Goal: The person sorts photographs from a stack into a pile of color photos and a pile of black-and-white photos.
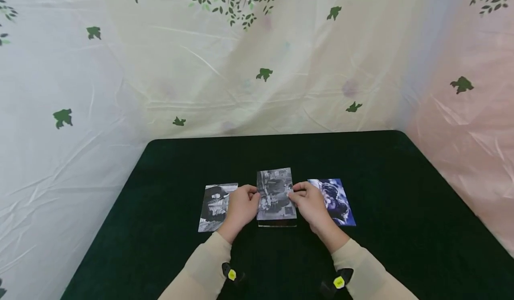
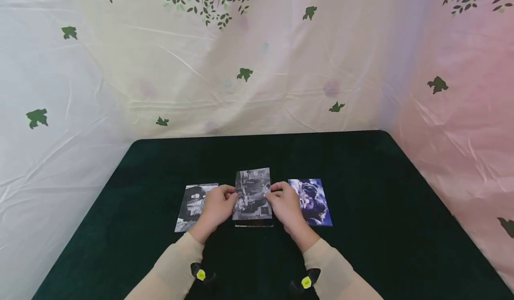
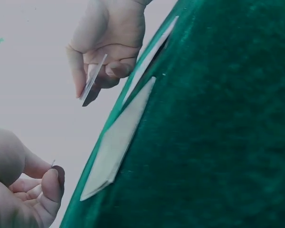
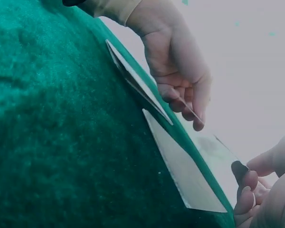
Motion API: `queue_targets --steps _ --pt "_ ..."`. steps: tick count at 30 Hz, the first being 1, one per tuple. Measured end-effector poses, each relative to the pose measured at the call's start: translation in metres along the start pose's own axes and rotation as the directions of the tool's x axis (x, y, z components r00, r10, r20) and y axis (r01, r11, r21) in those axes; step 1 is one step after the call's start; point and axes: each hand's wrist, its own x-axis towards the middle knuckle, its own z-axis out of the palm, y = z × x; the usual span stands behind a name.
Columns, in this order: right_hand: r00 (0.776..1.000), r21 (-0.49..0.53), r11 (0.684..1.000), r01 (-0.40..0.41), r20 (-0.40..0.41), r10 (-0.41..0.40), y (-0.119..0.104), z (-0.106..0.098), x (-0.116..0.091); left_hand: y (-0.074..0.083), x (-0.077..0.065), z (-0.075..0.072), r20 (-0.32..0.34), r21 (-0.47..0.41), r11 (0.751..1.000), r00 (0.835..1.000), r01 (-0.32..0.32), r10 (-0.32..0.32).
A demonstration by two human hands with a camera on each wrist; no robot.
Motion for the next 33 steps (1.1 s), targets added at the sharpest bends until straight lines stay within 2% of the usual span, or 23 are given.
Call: queue_targets --steps 5,10,16,18,21,24,29,33 --pt "0.999 0.005 0.999 0.032 -0.034 -0.032 -0.004 -0.001 0.0 0.005 0.003 -0.011 -0.046 -0.04 0.999 0.999 -0.02 0.018" --pt "0.998 -0.021 0.998 0.055 -0.027 -0.055 -0.017 0.001 0.002 0.008 0.009 -0.029 -0.057 -0.042 0.999 0.998 -0.024 0.021" --pt "0.994 0.029 0.994 0.102 0.025 -0.103 -0.04 0.011 0.0 0.004 0.011 -0.058 0.013 -0.109 0.99 0.996 0.09 -0.089" --pt "0.992 0.038 0.992 0.117 0.049 -0.119 -0.044 0.017 -0.001 0.0 0.009 -0.068 0.041 -0.128 0.982 0.99 0.141 -0.136" --pt "0.987 -0.003 0.99 0.141 0.072 -0.141 -0.047 0.029 -0.004 -0.008 0.007 -0.081 0.079 -0.112 0.975 0.979 0.194 -0.186" --pt "0.983 -0.065 0.986 0.153 0.109 -0.145 -0.044 0.044 -0.008 -0.021 0.003 -0.092 0.106 -0.077 0.973 0.972 0.219 -0.211" --pt "0.972 -0.118 0.98 0.158 0.192 -0.133 -0.035 0.071 -0.012 -0.045 -0.006 -0.107 0.115 0.006 0.978 0.971 0.209 -0.208" --pt "0.97 -0.16 0.974 0.161 0.208 -0.126 -0.032 0.086 -0.015 -0.057 -0.01 -0.116 0.113 0.07 0.981 0.975 0.183 -0.19"
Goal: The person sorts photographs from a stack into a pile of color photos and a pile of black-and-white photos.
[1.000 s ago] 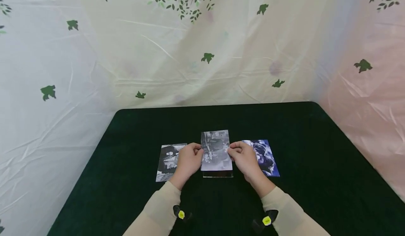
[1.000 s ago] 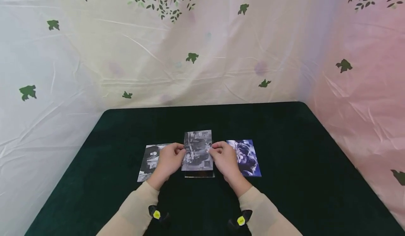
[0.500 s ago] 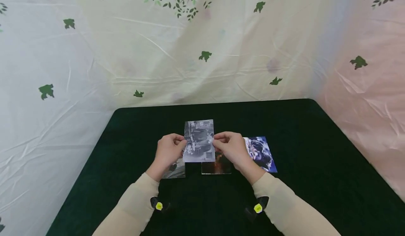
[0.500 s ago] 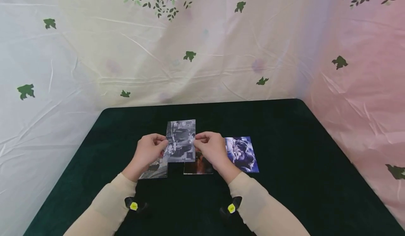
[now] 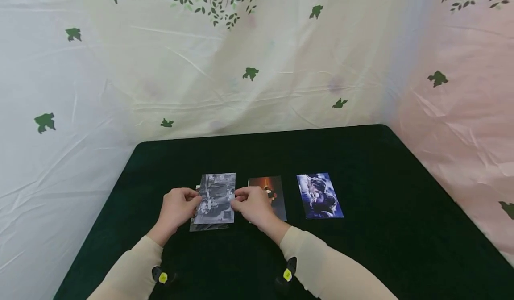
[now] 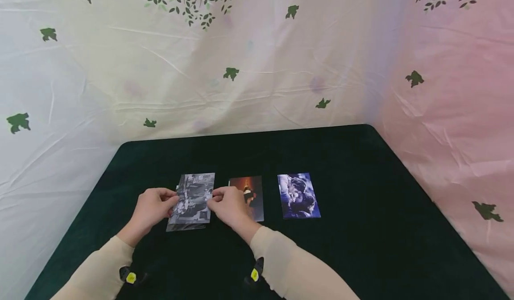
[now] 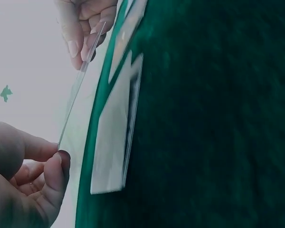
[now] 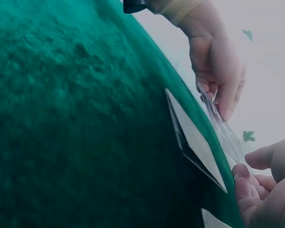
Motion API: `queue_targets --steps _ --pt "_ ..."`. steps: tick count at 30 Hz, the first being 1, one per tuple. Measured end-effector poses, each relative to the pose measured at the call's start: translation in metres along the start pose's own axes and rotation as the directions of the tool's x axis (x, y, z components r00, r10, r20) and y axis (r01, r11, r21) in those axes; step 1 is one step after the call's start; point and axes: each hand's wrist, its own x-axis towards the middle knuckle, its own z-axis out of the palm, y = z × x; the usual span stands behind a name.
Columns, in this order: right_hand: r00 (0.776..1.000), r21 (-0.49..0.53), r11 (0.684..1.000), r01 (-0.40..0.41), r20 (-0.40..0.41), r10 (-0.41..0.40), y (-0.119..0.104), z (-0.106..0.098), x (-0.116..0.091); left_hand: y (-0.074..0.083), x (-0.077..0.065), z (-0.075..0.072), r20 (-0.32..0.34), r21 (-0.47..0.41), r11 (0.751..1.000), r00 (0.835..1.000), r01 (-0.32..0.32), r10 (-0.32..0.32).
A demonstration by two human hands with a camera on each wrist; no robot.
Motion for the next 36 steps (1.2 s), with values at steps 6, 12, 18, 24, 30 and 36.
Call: queue_targets --steps 6,12,18,24,30,36 --pt "1.0 -0.034 0.999 0.005 -0.021 -0.006 0.0 0.019 0.006 -0.013 -0.002 -0.007 0.013 0.042 0.999 1.0 0.018 -0.019" --pt "0.999 -0.053 0.999 0.003 -0.038 -0.005 0.006 0.034 0.012 -0.023 -0.002 -0.007 0.035 0.085 0.995 0.998 0.046 -0.049" --pt "0.998 -0.084 0.996 -0.01 -0.063 0.005 0.009 0.042 0.015 -0.028 0.002 -0.002 0.023 0.127 0.991 0.999 0.038 -0.041" --pt "0.997 -0.111 0.993 -0.025 -0.076 0.016 0.007 0.041 0.016 -0.028 0.006 0.001 0.023 0.161 0.987 0.999 0.027 -0.031" --pt "0.996 -0.173 0.985 0.018 -0.08 -0.032 0.006 0.04 0.017 -0.027 0.008 0.001 0.03 0.186 0.982 0.999 0.031 -0.037" --pt "0.993 -0.248 0.968 0.048 -0.097 -0.074 0.007 0.043 0.016 -0.028 0.01 0.001 0.038 0.172 0.984 0.997 0.053 -0.061"
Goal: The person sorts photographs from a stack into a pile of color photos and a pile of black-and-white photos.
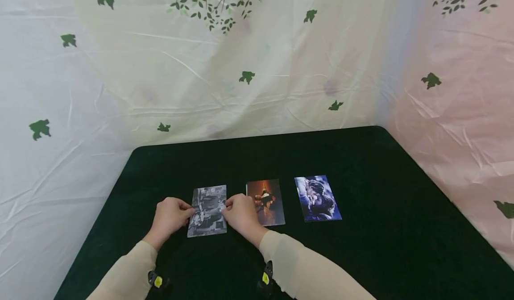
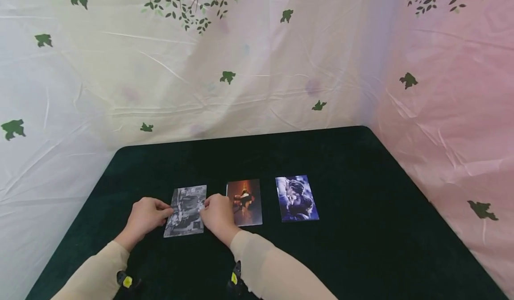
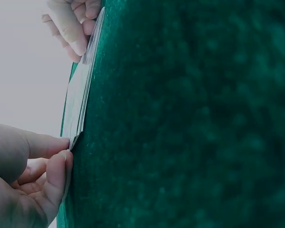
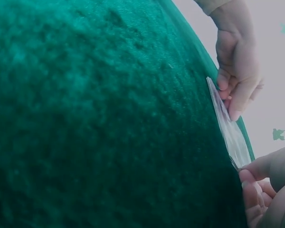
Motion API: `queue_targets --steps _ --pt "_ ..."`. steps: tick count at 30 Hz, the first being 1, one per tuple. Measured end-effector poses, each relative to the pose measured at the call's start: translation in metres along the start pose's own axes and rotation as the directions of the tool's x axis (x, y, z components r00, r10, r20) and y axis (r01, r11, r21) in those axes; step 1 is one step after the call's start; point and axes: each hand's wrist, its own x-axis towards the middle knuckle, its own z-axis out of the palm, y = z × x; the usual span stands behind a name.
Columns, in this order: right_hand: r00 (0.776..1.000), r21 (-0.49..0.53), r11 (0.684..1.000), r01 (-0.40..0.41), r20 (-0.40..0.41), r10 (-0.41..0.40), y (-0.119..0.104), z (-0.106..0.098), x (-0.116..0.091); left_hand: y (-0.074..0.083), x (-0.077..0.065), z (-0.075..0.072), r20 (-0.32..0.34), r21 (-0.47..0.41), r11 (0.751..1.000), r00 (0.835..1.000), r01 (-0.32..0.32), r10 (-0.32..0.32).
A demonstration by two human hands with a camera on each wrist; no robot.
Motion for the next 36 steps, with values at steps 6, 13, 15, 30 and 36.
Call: queue_targets --steps 6,13,15,30,36 --pt "0.999 -0.049 0.999 0.024 -0.044 -0.026 -0.001 0.003 0.0 0.002 0.001 -0.002 -0.006 -0.001 1.0 1.0 0.001 -0.001" --pt "0.998 -0.058 0.998 0.029 -0.053 -0.032 -0.003 0.005 0.0 0.002 0.002 -0.003 -0.01 0.005 1.0 1.0 0.001 -0.001" --pt "0.999 -0.065 0.998 0.023 -0.047 -0.026 -0.004 0.005 0.0 0.002 0.002 -0.003 -0.012 0.011 1.0 1.0 -0.01 0.01" --pt "0.999 -0.03 0.999 0.023 -0.04 -0.024 -0.002 -0.003 -0.003 -0.002 -0.003 -0.003 -0.08 -0.021 0.999 0.996 -0.036 0.034" --pt "0.998 0.012 1.0 0.022 -0.052 -0.022 0.014 -0.048 -0.013 0.029 -0.016 0.0 -0.186 -0.058 0.987 0.973 -0.149 0.136"
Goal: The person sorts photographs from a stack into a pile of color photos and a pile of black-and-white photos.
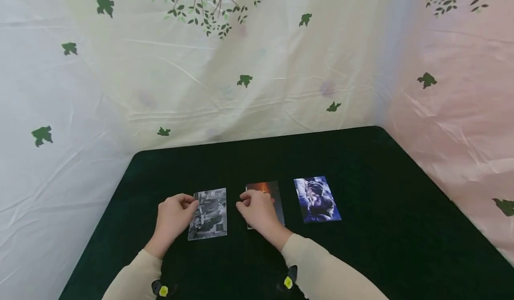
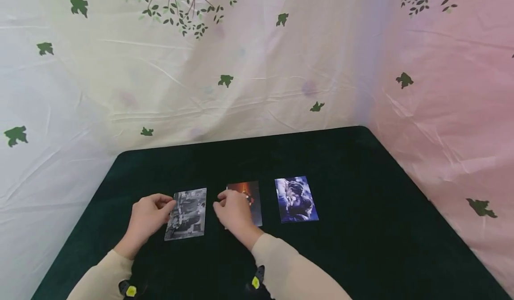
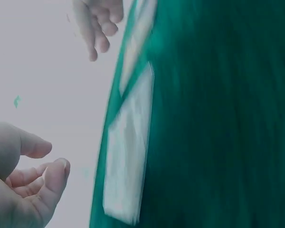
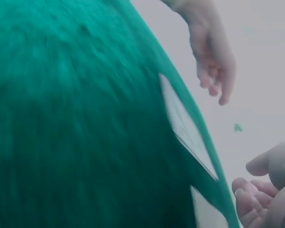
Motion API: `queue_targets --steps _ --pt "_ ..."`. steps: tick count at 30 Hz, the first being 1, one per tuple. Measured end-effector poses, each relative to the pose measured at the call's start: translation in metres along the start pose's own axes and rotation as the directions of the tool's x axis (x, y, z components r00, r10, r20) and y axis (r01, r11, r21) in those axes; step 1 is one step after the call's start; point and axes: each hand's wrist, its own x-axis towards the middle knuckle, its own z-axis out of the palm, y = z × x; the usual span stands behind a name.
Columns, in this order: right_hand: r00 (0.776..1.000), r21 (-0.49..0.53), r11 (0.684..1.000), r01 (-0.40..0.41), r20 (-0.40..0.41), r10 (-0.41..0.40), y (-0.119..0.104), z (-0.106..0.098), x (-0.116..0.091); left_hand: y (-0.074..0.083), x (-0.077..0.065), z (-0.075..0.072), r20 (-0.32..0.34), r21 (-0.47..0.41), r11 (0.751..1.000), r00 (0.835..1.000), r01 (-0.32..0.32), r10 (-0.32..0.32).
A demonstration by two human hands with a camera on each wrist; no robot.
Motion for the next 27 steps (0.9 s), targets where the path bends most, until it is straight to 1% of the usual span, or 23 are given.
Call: queue_targets --steps 1,3,6,10,12,15,18,23,27 --pt "1.0 0.009 1.0 -0.01 -0.007 0.01 0.005 -0.01 -0.001 0.008 -0.001 0.004 0.001 -0.011 1.0 1.0 -0.013 0.013" --pt "0.999 -0.012 1.0 -0.018 -0.045 0.017 0.016 -0.027 -0.001 0.023 -0.004 0.013 0.019 -0.025 0.999 0.999 -0.03 0.03" --pt "0.995 -0.044 0.998 -0.043 -0.089 0.039 0.032 -0.048 0.0 0.044 -0.007 0.033 0.053 -0.048 0.997 0.997 -0.057 0.06" --pt "0.993 -0.078 0.994 -0.072 -0.102 0.064 0.049 -0.063 0.0 0.065 -0.006 0.062 0.074 -0.055 0.993 0.991 -0.109 0.113" --pt "0.992 -0.089 0.992 -0.09 -0.093 0.081 0.054 -0.067 0.0 0.071 -0.004 0.076 0.081 -0.042 0.992 0.989 -0.118 0.121" --pt "0.99 -0.105 0.986 -0.127 -0.078 0.119 0.061 -0.068 0.0 0.076 0.0 0.093 0.1 -0.023 0.995 0.99 -0.095 0.097" --pt "0.988 -0.116 0.982 -0.152 -0.054 0.146 0.063 -0.065 0.001 0.077 0.002 0.103 0.103 -0.008 0.997 0.992 -0.071 0.072" --pt "0.984 -0.159 0.971 -0.177 -0.04 0.172 0.064 -0.058 0.005 0.074 0.004 0.108 0.084 0.009 0.998 0.995 -0.059 0.058" --pt "0.985 -0.202 0.964 -0.172 -0.046 0.166 0.067 -0.055 0.007 0.073 0.004 0.11 0.091 -0.002 0.999 0.995 -0.048 0.048"
